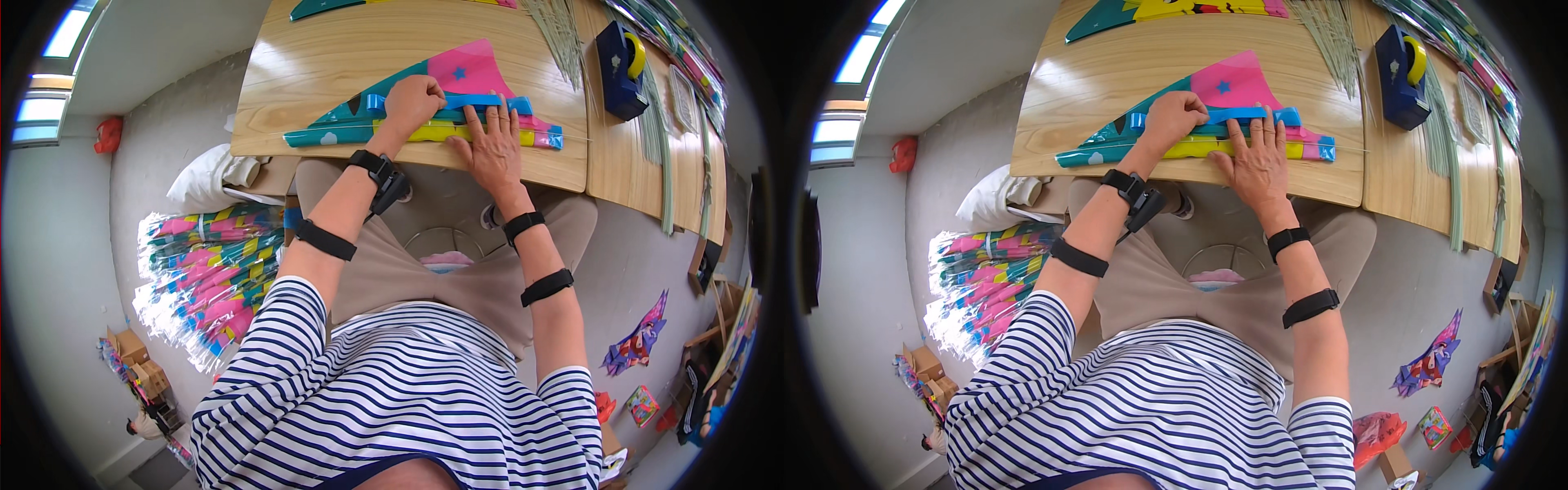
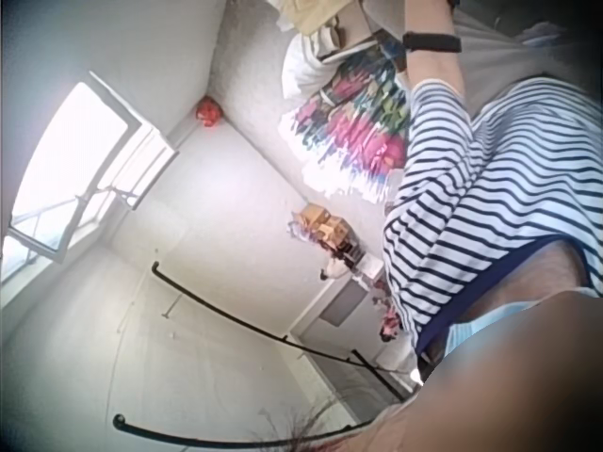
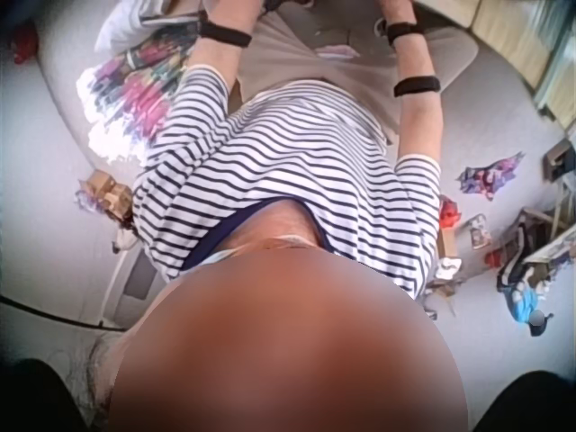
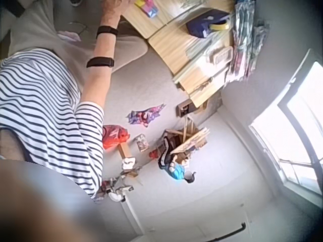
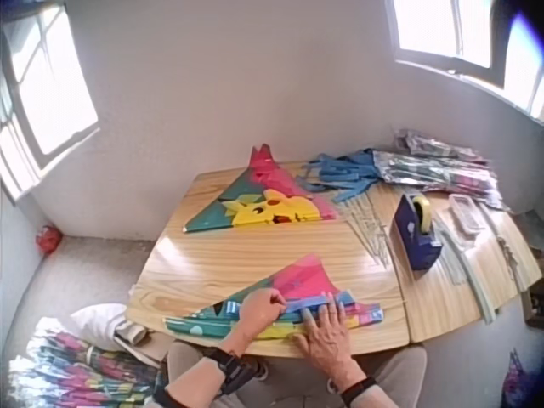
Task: Assembling colorful plastic kites by folding and taping the material at a workbench.
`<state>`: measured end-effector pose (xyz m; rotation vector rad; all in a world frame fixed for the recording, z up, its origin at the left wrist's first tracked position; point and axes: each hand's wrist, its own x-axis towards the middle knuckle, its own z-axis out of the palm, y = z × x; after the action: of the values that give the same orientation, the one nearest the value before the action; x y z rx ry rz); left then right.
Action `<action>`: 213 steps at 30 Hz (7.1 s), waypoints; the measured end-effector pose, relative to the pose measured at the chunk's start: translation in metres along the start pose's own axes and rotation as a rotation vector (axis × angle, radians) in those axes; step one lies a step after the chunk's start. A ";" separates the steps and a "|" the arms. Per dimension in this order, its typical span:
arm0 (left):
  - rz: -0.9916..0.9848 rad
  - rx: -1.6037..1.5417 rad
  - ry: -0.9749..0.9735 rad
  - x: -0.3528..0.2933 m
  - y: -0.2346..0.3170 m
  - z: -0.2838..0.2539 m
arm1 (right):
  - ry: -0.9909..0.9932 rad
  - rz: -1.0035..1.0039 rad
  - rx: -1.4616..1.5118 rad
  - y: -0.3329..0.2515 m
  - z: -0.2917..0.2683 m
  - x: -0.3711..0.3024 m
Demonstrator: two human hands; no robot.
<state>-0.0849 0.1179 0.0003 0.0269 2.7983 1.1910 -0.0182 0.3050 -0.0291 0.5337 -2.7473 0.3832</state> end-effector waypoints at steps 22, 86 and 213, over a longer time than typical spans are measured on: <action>0.212 0.048 0.438 -0.030 -0.006 0.030 | 0.090 0.029 0.158 0.001 0.002 0.001; -0.110 -0.299 -0.112 -0.016 -0.072 -0.102 | -0.055 -0.140 0.042 -0.001 0.001 0.004; 0.341 0.467 0.535 -0.097 -0.114 -0.123 | -0.192 -0.192 0.019 -0.004 0.003 0.023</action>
<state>0.0021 -0.0552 0.0116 0.2660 3.6062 0.6173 -0.0372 0.2935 -0.0229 0.8730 -2.8418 0.3271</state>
